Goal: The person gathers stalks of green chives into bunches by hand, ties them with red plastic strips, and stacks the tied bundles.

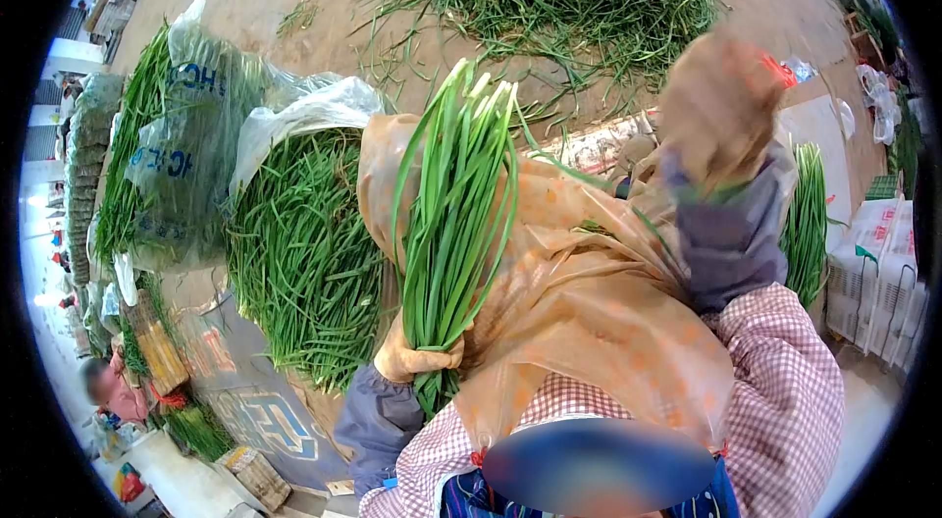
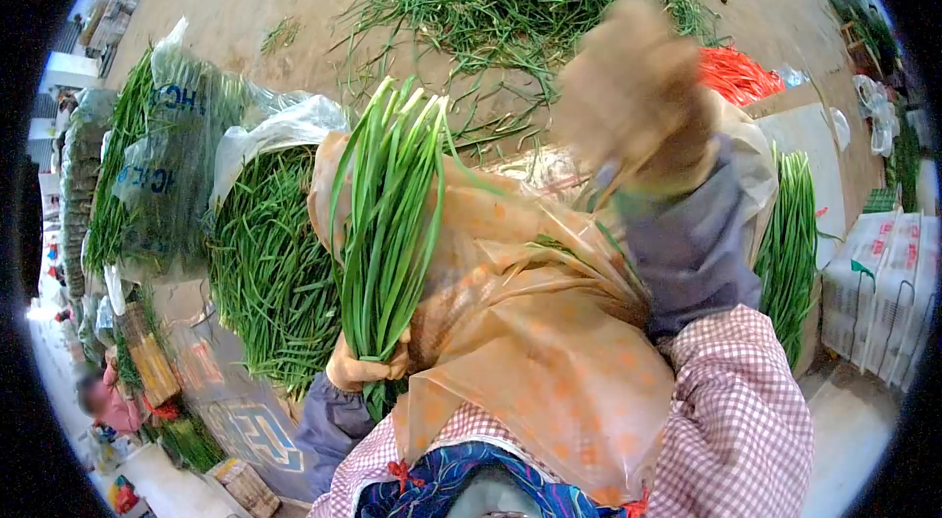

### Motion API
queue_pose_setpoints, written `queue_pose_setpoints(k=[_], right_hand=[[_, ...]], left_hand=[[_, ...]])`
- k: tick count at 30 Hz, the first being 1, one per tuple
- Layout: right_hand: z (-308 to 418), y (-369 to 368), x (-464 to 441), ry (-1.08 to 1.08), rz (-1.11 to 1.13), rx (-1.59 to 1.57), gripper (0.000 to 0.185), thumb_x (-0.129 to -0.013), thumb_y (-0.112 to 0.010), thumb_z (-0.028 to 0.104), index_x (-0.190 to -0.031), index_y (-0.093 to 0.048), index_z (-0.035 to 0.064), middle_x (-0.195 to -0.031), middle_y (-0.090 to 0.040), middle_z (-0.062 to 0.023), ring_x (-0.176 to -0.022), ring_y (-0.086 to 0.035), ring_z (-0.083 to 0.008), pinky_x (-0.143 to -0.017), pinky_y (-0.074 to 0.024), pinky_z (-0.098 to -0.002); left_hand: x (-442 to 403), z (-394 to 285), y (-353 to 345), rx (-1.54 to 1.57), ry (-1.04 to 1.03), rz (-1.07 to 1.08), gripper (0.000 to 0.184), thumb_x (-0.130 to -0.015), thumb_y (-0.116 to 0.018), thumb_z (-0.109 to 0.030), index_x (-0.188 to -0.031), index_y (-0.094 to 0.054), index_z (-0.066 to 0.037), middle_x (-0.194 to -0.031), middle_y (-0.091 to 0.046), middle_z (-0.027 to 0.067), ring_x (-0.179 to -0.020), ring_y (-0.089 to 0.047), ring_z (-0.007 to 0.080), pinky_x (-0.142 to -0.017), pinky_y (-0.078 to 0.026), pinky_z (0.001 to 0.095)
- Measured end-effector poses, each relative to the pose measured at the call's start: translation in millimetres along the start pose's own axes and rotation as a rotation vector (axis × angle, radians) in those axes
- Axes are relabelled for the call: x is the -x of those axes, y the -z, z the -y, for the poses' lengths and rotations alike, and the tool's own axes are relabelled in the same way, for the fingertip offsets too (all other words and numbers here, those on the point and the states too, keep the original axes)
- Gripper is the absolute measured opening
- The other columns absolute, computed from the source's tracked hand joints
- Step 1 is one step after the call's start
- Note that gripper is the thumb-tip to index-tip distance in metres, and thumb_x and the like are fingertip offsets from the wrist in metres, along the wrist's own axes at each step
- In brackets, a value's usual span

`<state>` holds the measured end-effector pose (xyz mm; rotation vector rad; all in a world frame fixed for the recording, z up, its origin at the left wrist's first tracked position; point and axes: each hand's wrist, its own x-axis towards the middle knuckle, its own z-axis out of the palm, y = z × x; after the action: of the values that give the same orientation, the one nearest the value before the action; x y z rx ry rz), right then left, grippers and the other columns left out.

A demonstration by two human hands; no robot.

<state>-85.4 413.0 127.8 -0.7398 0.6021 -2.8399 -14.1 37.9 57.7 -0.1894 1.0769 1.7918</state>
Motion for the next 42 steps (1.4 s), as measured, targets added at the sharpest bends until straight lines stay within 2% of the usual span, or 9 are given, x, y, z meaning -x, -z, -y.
queue_pose_setpoints(k=[6, 8, 15, 21, 25, 32, 36, 37, 42], right_hand=[[33.5, 104.0, 27.7, -0.328, -0.699, 1.581, 0.029, -0.089, -0.065, 0.023, -0.110, -0.063, 0.0036, -0.096, -0.067, -0.0045, -0.081, -0.062, -0.0132, -0.070, -0.0495, -0.0281], [8.6, 76.7, 29.6, -0.550, -0.581, 0.697, 0.053, -0.089, -0.066, 0.037, -0.126, -0.052, 0.0014, -0.102, -0.067, -0.0128, -0.079, -0.067, -0.0191, -0.069, -0.0543, -0.0325], [-66.7, 59.4, 1.7, -0.639, -0.569, 0.773, 0.038, -0.088, -0.062, 0.007, -0.126, -0.056, 0.0020, -0.075, -0.065, -0.0036, -0.063, -0.058, -0.0078, -0.055, -0.0463, -0.0217], [-15.8, 119.5, 4.5, -0.177, -0.305, 2.279, 0.025, -0.084, -0.065, 0.004, -0.110, -0.066, 0.0047, -0.088, -0.069, -0.0081, -0.083, -0.066, -0.0193, -0.075, -0.0535, -0.0299], [-29.1, 45.0, -6.1, 0.087, -0.026, 1.791, 0.054, -0.078, -0.072, 0.006, -0.129, -0.055, 0.0092, -0.124, -0.058, -0.0137, -0.116, -0.055, -0.0273, -0.098, -0.0445, -0.0374], [-93.1, 37.7, -5.7, 0.447, 0.540, 1.966, 0.048, -0.080, -0.071, 0.015, -0.124, -0.055, 0.0087, -0.101, -0.064, -0.0093, -0.091, -0.063, -0.0288, -0.080, -0.0495, -0.0406], [-88.0, 15.9, -6.5, -0.035, 0.231, 1.254, 0.015, -0.080, -0.072, 0.003, -0.094, -0.066, 0.0024, -0.077, -0.066, -0.0071, -0.071, -0.065, -0.0229, -0.062, -0.0511, -0.0316], [-65.5, -2.8, -7.0, -0.585, 0.113, 0.922, 0.010, -0.084, -0.070, 0.006, -0.092, -0.067, 0.0018, -0.082, -0.067, -0.0100, -0.075, -0.066, -0.0223, -0.064, -0.0517, -0.0337], [17.0, 37.6, -11.7, -0.432, 0.202, 0.698, 0.016, -0.090, -0.065, 0.019, -0.095, -0.067, 0.0043, -0.095, -0.068, -0.0073, -0.078, -0.065, -0.0195, -0.073, -0.0523, -0.0327]], left_hand=[[-1.5, 6.4, 14.2, -0.070, -0.011, 0.053, 0.064, -0.057, -0.079, -0.010, -0.112, -0.054, 0.008, -0.083, -0.060, 0.0105, -0.060, -0.054, 0.0168, -0.053, -0.043, 0.0289], [-1.5, 0.9, 1.6, -0.062, 0.005, -0.012, 0.058, -0.053, -0.076, -0.004, -0.106, -0.056, 0.007, -0.085, -0.059, 0.0099, -0.059, -0.054, 0.0165, -0.052, -0.041, 0.0288], [3.9, -2.6, 1.1, -0.125, 0.033, -0.091, 0.069, -0.056, -0.077, -0.007, -0.120, -0.054, 0.003, -0.085, -0.063, 0.0062, -0.066, -0.057, 0.0137, -0.059, -0.046, 0.0257], [2.8, -0.4, 9.2, -0.276, 0.023, -0.114, 0.070, -0.056, -0.076, -0.007, -0.121, -0.054, 0.002, -0.092, -0.064, 0.0066, -0.072, -0.059, 0.0140, -0.065, -0.048, 0.0280], [2.5, 0.0, 6.9, -0.169, 0.039, -0.111, 0.068, -0.057, -0.080, -0.009, -0.118, -0.054, 0.003, -0.086, -0.063, 0.0066, -0.068, -0.058, 0.0143, -0.062, -0.047, 0.0273], [1.0, 2.0, 8.9, -0.095, 0.012, -0.019, 0.066, -0.057, -0.078, -0.006, -0.118, -0.054, 0.005, -0.083, -0.062, 0.0076, -0.065, -0.056, 0.0151, -0.058, -0.044, 0.0265], [2.2, 7.9, 20.7, -0.170, -0.007, -0.021, 0.071, -0.059, -0.075, 0.000, -0.124, -0.049, 0.003, -0.091, -0.062, 0.0098, -0.069, -0.057, 0.0166, -0.059, -0.046, 0.0290], [1.9, 5.8, 18.6, -0.120, -0.005, -0.002, 0.071, -0.059, -0.075, 0.001, -0.125, -0.048, 0.003, -0.093, -0.062, 0.0104, -0.070, -0.057, 0.0168, -0.059, -0.047, 0.0291], [-2.5, 8.6, 24.0, -0.129, -0.021, 0.033, 0.073, -0.061, -0.077, 0.001, -0.127, -0.045, 0.003, -0.096, -0.062, 0.0117, -0.071, -0.058, 0.0174, -0.060, -0.047, 0.0296]])
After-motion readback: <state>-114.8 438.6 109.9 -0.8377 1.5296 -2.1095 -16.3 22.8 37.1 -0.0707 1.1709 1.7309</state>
